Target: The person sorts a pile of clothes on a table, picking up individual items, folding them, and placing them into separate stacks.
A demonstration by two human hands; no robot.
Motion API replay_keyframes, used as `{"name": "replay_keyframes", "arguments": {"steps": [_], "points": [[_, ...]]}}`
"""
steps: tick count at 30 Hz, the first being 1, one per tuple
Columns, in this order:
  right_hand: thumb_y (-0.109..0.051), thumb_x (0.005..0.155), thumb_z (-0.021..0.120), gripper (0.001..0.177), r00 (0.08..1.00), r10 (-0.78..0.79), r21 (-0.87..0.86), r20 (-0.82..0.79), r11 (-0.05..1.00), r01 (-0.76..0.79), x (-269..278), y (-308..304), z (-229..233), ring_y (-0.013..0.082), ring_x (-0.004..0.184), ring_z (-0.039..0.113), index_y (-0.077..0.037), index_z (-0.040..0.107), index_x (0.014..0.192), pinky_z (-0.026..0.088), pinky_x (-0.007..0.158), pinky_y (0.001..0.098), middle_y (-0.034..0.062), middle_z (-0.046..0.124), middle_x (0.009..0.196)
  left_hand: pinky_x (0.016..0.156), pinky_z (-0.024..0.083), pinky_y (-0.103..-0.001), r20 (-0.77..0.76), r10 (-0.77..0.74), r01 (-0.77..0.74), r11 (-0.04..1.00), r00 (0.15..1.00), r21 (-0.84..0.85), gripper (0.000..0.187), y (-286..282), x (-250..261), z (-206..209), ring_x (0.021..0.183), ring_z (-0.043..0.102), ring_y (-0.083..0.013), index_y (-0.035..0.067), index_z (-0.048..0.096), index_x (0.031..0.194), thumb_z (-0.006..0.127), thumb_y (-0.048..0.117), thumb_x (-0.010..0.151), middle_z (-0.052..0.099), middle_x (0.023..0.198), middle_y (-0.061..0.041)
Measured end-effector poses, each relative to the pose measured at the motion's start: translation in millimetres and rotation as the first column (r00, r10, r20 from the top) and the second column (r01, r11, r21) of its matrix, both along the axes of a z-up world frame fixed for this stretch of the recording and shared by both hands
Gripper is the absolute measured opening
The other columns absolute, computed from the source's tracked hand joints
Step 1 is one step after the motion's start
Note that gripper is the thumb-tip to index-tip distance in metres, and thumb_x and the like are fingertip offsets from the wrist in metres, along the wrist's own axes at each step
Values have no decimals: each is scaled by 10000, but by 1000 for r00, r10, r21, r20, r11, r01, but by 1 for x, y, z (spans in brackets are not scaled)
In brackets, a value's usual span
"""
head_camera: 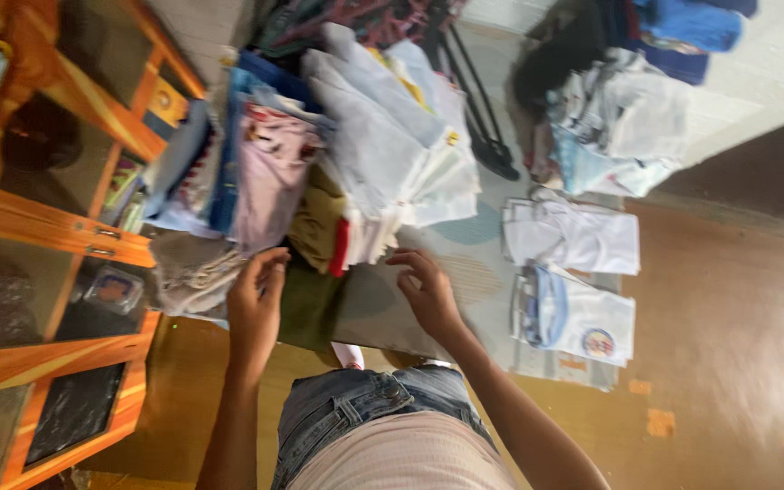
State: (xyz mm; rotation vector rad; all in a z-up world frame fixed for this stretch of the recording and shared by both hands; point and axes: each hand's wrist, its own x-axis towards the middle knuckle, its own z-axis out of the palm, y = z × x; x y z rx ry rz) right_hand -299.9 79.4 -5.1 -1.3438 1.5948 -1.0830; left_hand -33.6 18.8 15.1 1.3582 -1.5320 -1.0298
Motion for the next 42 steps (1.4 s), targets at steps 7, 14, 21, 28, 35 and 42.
{"name": "replay_keyframes", "arguments": {"steps": [7, 14, 21, 28, 35, 42], "points": [[-45, 954, 615, 265, 964, 67, 73, 256, 993, -89, 79, -48, -8, 188, 1148, 675, -30, 674, 1212, 539, 999, 324, 85, 702, 1199, 1014, 468, -402, 220, 117, -57, 963, 968, -264, 260, -50, 59, 11, 1197, 592, -289, 34, 652, 1233, 661, 68, 975, 631, 1232, -147], [-170, 960, 723, 582, 854, 85, 43, 513, 991, -125, 134, -117, -42, 205, 1132, 623, -2, 437, 1438, 520, 990, 332, 151, 621, 1211, 1130, 327, -524, 278, 203, -142, 964, 939, -226, 432, -74, 59, 16, 1355, 370, -377, 87, 584, 1337, 729, 112, 930, 448, 1363, -186], [-456, 781, 910, 1332, 970, -151, 199, 192, 974, 112, 182, -163, -33, 373, 1526, 202, 36, -11, 1608, 256, 1227, 424, 291, 147, 1642, 1132, 208, -664, 533, 312, -166, 938, 786, -304, 536, -116, 75, 17, 1494, 234, -438, 147, 526, 1422, 757, 301, 964, 301, 1595, -223], [-384, 628, 949, 1548, 935, -309, 281, 174, 925, 254, 213, -180, -10, 392, 1493, 212, -101, -207, 1617, 313, 1176, 430, 298, 72, 1617, 1142, 297, -599, 523, 77, -77, 997, 849, -23, 694, -195, 108, -27, 1455, 373, -428, 104, 458, 1502, 664, 505, 975, 397, 1565, -241], [-156, 851, 790, 1227, 850, -156, 60, 504, 988, 145, 200, -174, -51, 292, 1460, 333, -129, -174, 1611, 415, 1151, 395, 227, 116, 1643, 1081, 419, -496, 349, -75, 65, 997, 934, 40, 665, -189, 89, -49, 1347, 478, -469, 107, 417, 1555, 469, 503, 1024, 412, 1535, -299], [-140, 979, 668, 694, 837, -90, 33, 540, 996, 86, 154, -147, -71, 215, 1284, 551, -29, 301, 1558, 465, 1083, 342, 172, 565, 1403, 1159, 358, -496, 271, -74, 93, 994, 960, -58, 651, -185, 93, -47, 1416, 437, -466, 19, 438, 1535, 445, 490, 1085, 453, 1535, -289]]}}
